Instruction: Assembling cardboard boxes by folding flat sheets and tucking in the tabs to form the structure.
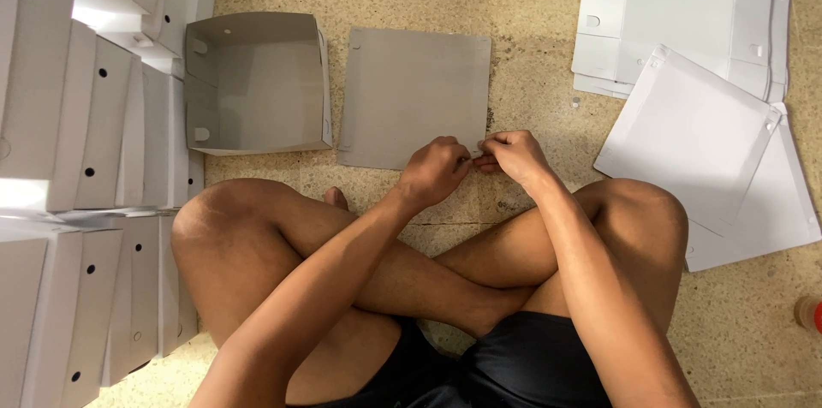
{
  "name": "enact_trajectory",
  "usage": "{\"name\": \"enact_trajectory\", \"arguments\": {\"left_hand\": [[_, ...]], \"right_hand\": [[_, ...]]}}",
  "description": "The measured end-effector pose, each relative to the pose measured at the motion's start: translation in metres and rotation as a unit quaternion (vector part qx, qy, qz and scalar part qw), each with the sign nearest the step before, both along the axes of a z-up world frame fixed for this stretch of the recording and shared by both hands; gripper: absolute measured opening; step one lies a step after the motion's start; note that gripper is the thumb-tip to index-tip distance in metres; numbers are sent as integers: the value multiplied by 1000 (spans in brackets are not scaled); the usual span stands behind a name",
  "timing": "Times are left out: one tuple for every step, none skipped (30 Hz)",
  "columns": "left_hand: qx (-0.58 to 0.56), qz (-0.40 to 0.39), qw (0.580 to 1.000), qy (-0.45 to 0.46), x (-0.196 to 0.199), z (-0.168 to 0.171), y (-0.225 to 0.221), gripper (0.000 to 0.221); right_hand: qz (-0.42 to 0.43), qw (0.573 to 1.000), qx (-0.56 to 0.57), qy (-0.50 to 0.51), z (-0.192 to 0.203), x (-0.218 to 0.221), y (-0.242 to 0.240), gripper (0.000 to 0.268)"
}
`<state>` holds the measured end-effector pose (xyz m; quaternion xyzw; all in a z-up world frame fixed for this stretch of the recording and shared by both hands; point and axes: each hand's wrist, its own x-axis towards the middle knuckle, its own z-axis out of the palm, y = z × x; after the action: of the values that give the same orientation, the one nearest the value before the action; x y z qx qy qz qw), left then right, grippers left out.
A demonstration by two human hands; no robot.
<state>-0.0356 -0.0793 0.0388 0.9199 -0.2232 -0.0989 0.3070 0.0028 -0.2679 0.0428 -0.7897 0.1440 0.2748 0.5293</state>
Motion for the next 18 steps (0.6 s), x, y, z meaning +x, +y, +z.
{"name": "enact_trajectory", "arguments": {"left_hand": [[-35, 39, 998, 28, 0, 3, 1, 17], [-69, 79, 993, 58, -1, 5, 2, 15], [-68, 78, 993, 59, -1, 4, 1, 15], [-76, 90, 991, 63, -2, 3, 1, 13], [-83, 103, 989, 67, -2, 2, 0, 12], [-83, 101, 989, 68, -3, 8, 0, 12], [-92, 102, 988, 70, -4, 14, 0, 11], [-102, 102, 987, 72, -4, 19, 0, 11], [-102, 102, 987, 72, -3, 17, 1, 11], [-110, 117, 982, 98, -3, 14, 1, 12], [-118, 133, 976, 123, -4, 11, 2, 13], [-118, 133, 977, 122, -3, 12, 2, 13], [-121, 170, 965, 159, -2, 12, 2, 15], [-124, 208, 951, 195, -1, 13, 3, 18], [-123, 208, 951, 194, 2, 6, 4, 18], [-140, 232, 941, 205, 4, 0, 5, 18], [-157, 256, 929, 215, 5, -7, 5, 18], [-156, 256, 929, 215, 3, -2, 4, 18]], "right_hand": [[-22, 999, 20, 19, 4, 0, 1, 26], [-43, 998, 40, 40, 7, -1, 3, 25], [-44, 997, 40, 40, 3, 0, 2, 25], [-73, 994, 60, 59, -2, 0, 0, 24], [-102, 988, 81, 77, -6, 1, -1, 23], [-104, 988, 81, 77, -9, 1, -4, 23], [-108, 986, 97, 82, -12, 1, -6, 21], [-111, 983, 113, 87, -15, 1, -8, 20], [-112, 983, 113, 86, -17, 1, -10, 20], [-103, 985, 111, 88, -20, 0, -11, 27], [-95, 986, 108, 89, -23, -1, -13, 36], [-95, 986, 109, 89, -21, -1, -11, 36], [-67, 992, 91, 57, -20, -2, -9, 38], [-39, 996, 74, 26, -18, -3, -7, 39], [-39, 996, 75, 26, -16, -2, -5, 39], [-25, 997, 73, 10, -15, -3, -3, 39], [-11, 997, 71, -7, -13, -3, -1, 40], [-11, 997, 72, -6, -12, -5, 0, 40]]}}
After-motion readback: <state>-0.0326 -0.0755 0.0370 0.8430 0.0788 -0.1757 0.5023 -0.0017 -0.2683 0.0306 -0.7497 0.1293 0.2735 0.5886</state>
